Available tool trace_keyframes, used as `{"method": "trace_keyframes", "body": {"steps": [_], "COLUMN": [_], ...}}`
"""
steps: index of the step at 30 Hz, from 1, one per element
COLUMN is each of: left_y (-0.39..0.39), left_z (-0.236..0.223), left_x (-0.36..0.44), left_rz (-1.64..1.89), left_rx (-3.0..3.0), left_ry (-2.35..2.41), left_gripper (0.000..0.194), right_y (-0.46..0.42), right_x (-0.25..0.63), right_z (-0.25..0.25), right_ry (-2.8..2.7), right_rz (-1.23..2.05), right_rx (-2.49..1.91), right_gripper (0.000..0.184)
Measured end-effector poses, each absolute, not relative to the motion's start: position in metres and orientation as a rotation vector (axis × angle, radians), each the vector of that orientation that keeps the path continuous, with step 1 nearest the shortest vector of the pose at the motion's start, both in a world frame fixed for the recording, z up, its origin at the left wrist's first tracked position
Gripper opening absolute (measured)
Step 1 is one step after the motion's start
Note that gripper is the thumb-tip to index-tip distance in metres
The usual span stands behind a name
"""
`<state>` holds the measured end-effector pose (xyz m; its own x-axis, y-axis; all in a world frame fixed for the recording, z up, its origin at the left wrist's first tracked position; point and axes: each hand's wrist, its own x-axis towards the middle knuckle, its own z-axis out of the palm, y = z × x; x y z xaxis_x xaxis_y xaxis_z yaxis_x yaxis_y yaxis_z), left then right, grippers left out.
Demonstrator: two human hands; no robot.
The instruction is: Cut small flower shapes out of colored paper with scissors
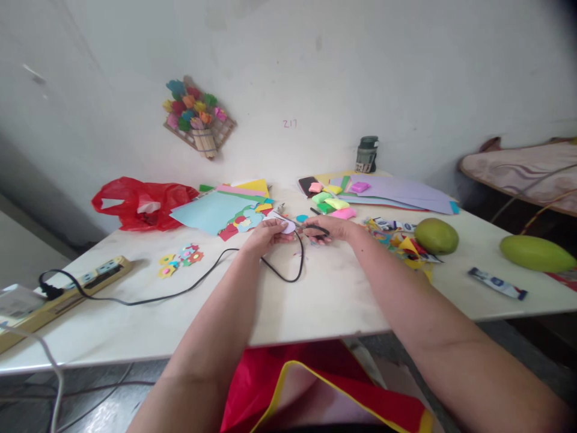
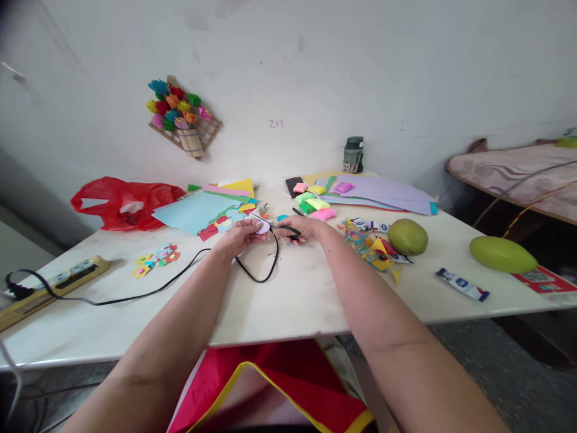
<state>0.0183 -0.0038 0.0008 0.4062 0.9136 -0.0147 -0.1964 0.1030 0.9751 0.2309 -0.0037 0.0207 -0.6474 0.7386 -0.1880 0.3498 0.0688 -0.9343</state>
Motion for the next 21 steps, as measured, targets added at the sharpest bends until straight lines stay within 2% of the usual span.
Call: {"method": "trace_keyframes", "body": {"steps": [5,9,14,21], "left_y": [-0.0043,-0.0052,-0.0052,-0.0065], "left_z": [0.001,0.0019,0.002,0.0018], "left_x": [0.0176,0.0181,0.0192,0.0218], "left_rz": [0.954,0.949,0.956,0.988], "left_rx": [1.187,1.19,1.185,1.162], "left_ry": [0.782,0.777,0.766,0.761], "left_gripper": [0.01,0.012,0.013,0.016], "right_y": [-0.0017,-0.0014,-0.0007,-0.0006], "right_x": [0.2329,0.2328,0.2319,0.232], "right_z": [0.0171,0.0162,0.016,0.0162], "right_ry": [-2.025,-1.99,-1.972,-2.039], "right_rz": [1.562,1.6,1.568,1.5], "right_rx": [-1.089,-1.053,-1.103,-1.106], "right_gripper": [0.016,0.02,0.012,0.015]}}
